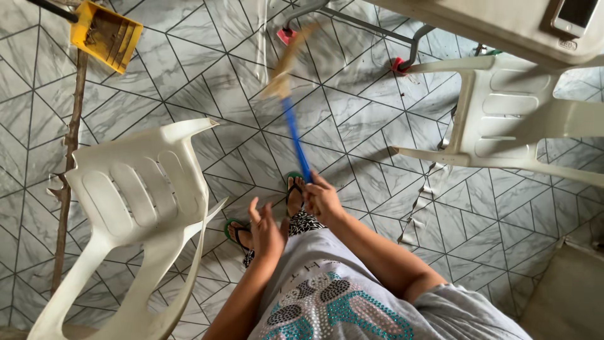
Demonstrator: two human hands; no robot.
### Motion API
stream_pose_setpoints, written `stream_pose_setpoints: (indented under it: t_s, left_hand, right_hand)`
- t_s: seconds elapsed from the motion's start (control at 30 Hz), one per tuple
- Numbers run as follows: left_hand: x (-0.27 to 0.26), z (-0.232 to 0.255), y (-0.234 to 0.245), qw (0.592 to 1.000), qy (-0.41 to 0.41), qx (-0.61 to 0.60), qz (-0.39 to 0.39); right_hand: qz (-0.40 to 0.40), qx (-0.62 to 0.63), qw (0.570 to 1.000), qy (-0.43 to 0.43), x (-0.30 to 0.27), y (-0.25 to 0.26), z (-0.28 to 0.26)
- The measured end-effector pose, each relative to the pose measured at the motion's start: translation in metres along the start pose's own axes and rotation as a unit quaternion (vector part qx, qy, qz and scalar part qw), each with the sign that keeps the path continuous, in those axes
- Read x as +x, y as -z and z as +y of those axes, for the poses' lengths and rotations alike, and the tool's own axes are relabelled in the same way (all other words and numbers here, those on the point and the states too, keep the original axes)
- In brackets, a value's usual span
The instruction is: The person sweeps the tiled floor using a broom and a dustpan, moving several plastic chairs aside to reach the corners and edges.
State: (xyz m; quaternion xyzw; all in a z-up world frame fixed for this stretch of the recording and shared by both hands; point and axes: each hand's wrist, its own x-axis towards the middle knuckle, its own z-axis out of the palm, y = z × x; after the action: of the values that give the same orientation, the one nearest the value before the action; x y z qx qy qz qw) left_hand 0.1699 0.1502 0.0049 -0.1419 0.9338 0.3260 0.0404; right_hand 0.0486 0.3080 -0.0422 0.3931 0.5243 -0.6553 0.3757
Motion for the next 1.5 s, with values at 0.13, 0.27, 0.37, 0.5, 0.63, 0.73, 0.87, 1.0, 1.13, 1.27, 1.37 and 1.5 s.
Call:
stream_pose_setpoints:
  t_s: [0.13, 0.27, 0.37, 0.5, 0.63, 0.73, 0.87, 1.0, 1.13, 1.27, 1.37, 1.5]
  left_hand:
    - [-0.009, -0.006, -0.003, 0.997, 0.052, 0.021, -0.045]
    - [-0.010, -0.003, -0.006, 0.990, 0.120, -0.046, -0.065]
    - [-0.003, -0.001, -0.019, 0.980, 0.169, -0.068, -0.082]
    - [0.021, -0.009, -0.038, 0.986, 0.132, -0.087, -0.059]
    - [0.060, -0.006, -0.034, 0.998, 0.004, 0.038, 0.045]
    - [0.082, 0.008, -0.012, 0.995, 0.076, -0.062, 0.035]
    - [0.094, 0.020, 0.006, 0.983, 0.145, -0.107, 0.020]
    - [0.078, 0.017, 0.008, 0.973, 0.200, -0.106, -0.036]
    - [0.069, 0.007, 0.004, 0.962, 0.235, -0.118, -0.067]
    - [0.069, -0.001, -0.002, 0.958, 0.249, -0.121, -0.080]
    - [0.078, -0.006, -0.006, 0.983, 0.162, -0.081, -0.014]
    - [0.085, -0.008, -0.012, 0.968, 0.221, -0.115, -0.022]
  right_hand:
    - [0.002, -0.042, 0.987, -0.152, 0.063, 0.002, -0.038]
    - [0.053, 0.020, 0.991, -0.121, 0.176, 0.037, -0.096]
    - [0.137, 0.003, 0.990, 0.016, 0.196, 0.043, -0.109]
    - [0.182, -0.285, 0.935, 0.106, 0.189, 0.024, -0.092]
    - [0.134, -0.567, 0.812, 0.041, 0.212, -0.012, -0.053]
    - [0.029, -0.544, 0.838, 0.028, 0.254, -0.050, -0.064]
    - [-0.046, -0.375, 0.922, 0.085, 0.291, -0.082, -0.135]
    - [-0.091, -0.244, 0.951, 0.170, 0.256, -0.071, -0.158]
    - [-0.020, -0.269, 0.944, 0.189, 0.173, -0.046, -0.100]
    - [0.011, -0.325, 0.944, 0.063, 0.180, -0.032, -0.091]
    - [-0.037, -0.329, 0.932, 0.150, 0.248, -0.041, -0.126]
    - [-0.070, -0.269, 0.932, 0.233, 0.295, -0.067, -0.169]
